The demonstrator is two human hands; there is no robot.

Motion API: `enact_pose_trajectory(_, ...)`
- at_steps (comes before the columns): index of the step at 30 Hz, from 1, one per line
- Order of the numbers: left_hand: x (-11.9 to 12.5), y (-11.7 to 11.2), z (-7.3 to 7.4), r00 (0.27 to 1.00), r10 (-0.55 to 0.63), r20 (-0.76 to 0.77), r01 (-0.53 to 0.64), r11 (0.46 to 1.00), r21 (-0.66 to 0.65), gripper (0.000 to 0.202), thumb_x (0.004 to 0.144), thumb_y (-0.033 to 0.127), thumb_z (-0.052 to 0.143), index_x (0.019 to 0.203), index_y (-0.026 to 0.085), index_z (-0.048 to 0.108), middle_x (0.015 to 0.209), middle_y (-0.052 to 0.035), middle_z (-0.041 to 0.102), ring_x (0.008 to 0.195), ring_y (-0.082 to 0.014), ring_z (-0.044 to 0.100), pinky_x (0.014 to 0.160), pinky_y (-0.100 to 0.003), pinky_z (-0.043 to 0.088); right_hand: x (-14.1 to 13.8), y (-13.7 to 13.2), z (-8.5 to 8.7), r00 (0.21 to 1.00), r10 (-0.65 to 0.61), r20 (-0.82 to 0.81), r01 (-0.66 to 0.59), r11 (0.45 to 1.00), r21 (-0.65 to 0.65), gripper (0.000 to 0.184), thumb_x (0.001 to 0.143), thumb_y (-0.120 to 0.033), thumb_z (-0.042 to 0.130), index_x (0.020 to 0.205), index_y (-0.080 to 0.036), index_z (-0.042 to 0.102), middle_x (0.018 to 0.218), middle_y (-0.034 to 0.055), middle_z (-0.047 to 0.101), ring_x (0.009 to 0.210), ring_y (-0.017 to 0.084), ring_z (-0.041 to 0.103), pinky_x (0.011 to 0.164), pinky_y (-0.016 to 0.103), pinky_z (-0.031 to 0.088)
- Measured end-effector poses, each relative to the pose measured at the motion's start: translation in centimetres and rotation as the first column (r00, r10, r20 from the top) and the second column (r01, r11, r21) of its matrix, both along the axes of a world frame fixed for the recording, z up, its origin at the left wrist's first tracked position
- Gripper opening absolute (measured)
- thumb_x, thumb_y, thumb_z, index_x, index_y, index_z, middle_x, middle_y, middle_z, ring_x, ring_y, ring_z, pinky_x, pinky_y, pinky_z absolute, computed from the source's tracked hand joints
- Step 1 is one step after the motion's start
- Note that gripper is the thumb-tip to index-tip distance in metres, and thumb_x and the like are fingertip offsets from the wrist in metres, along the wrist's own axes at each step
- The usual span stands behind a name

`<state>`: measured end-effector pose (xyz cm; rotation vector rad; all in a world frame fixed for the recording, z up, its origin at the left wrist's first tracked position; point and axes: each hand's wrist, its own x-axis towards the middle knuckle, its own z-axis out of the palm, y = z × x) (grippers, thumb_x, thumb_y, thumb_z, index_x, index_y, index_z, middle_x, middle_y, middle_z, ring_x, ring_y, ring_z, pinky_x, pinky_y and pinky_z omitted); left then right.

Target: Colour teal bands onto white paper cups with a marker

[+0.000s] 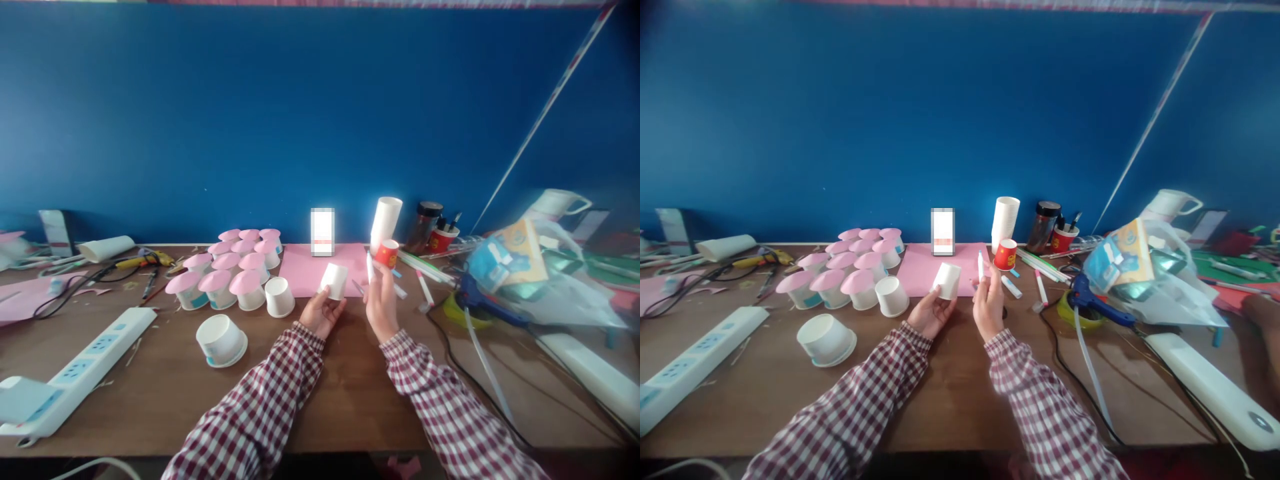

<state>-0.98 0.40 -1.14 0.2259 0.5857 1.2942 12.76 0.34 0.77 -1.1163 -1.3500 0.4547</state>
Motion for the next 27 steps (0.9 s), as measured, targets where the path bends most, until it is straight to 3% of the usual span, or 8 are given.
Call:
enact_pose_trajectory(6, 0.0, 0.1, -0.2, 0.997, 0.073, -0.003, -0.073, 0.997, -0.014, 0.011, 0.084, 0.014, 0.058, 0.093, 0.012, 0.061, 0.086, -0.008, 0.067, 0.076, -0.0133, 0.064, 0.07, -0.024, 0.054, -0.2, -0.1, 0.0, 1.0, 0.005, -0.01, -0.005, 1.0, -0.018, 0.031, 0.094, -0.034, 0.034, 0.099, -0.015, 0.058, 0.087, 0.0066, 0.064, 0.053, 0.011, 0.054, 0.058, 0.028, 0.048)
enact_pose_trajectory(12, 0.4, 0.2, -0.3, 0.992, 0.127, -0.003, -0.127, 0.992, 0.0, 0.011, 0.084, 0.013, 0.056, 0.094, 0.014, 0.06, 0.086, -0.007, 0.068, 0.08, -0.0148, 0.065, 0.078, -0.031, 0.055, -0.1, 0.1, -0.7, 0.999, 0.041, 0.002, -0.041, 0.999, -0.004, 0.036, 0.093, -0.032, 0.031, 0.115, -0.017, 0.056, 0.102, 0.0092, 0.066, 0.079, 0.017, 0.061, 0.07, 0.032, 0.052)
enact_pose_trajectory(15, 0.5, 0.4, -0.3, 0.996, 0.093, -0.01, -0.093, 0.996, 0.011, 0.01, 0.084, 0.015, 0.056, 0.093, 0.013, 0.06, 0.085, -0.0077, 0.068, 0.08, -0.0153, 0.065, 0.082, -0.034, 0.055, -0.2, 0.1, -1.0, 0.997, 0.038, 0.065, -0.042, 0.998, 0.05, 0.033, 0.088, -0.028, 0.04, 0.116, -0.017, 0.056, 0.107, 0.01, 0.066, 0.088, 0.019, 0.063, 0.076, 0.034, 0.052)
enact_pose_trajectory(20, 0.8, 1.5, 0.3, 0.999, 0.044, -0.029, -0.044, 0.999, 0.009, 0.014, 0.085, 0.015, 0.055, 0.098, 0.012, 0.06, 0.088, -0.0094, 0.068, 0.079, -0.0154, 0.065, 0.079, -0.031, 0.056, -0.6, -0.3, -0.6, 0.99, -0.002, 0.144, -0.01, 0.997, 0.081, 0.022, 0.087, -0.032, 0.05, 0.102, -0.019, 0.06, 0.095, 0.0087, 0.07, 0.074, 0.018, 0.065, 0.067, 0.031, 0.054)
enact_pose_trajectory(22, 1.0, 1.9, 0.5, 0.999, 0.05, -0.012, -0.05, 0.999, -0.001, 0.017, 0.085, 0.016, 0.054, 0.101, 0.012, 0.059, 0.091, -0.0101, 0.068, 0.082, -0.0161, 0.065, 0.079, -0.031, 0.056, -0.6, -0.5, -0.2, 0.986, -0.039, 0.162, 0.018, 0.992, 0.125, 0.02, 0.088, -0.035, 0.051, 0.098, -0.02, 0.06, 0.094, 0.0085, 0.069, 0.079, 0.019, 0.065, 0.07, 0.031, 0.054)
enact_pose_trajectory(27, 1.4, 1.9, 0.4, 0.998, 0.042, 0.051, -0.04, 0.999, -0.033, 0.015, 0.088, 0.023, 0.051, 0.098, 0.014, 0.059, 0.092, -0.009, 0.068, 0.084, -0.0158, 0.065, 0.077, -0.03, 0.055, 0.2, -0.8, 0.5, 0.981, -0.009, 0.193, -0.021, 0.989, 0.149, 0.024, 0.093, -0.033, 0.044, 0.097, -0.019, 0.063, 0.085, 0.0075, 0.07, 0.078, 0.02, 0.066, 0.073, 0.034, 0.053)
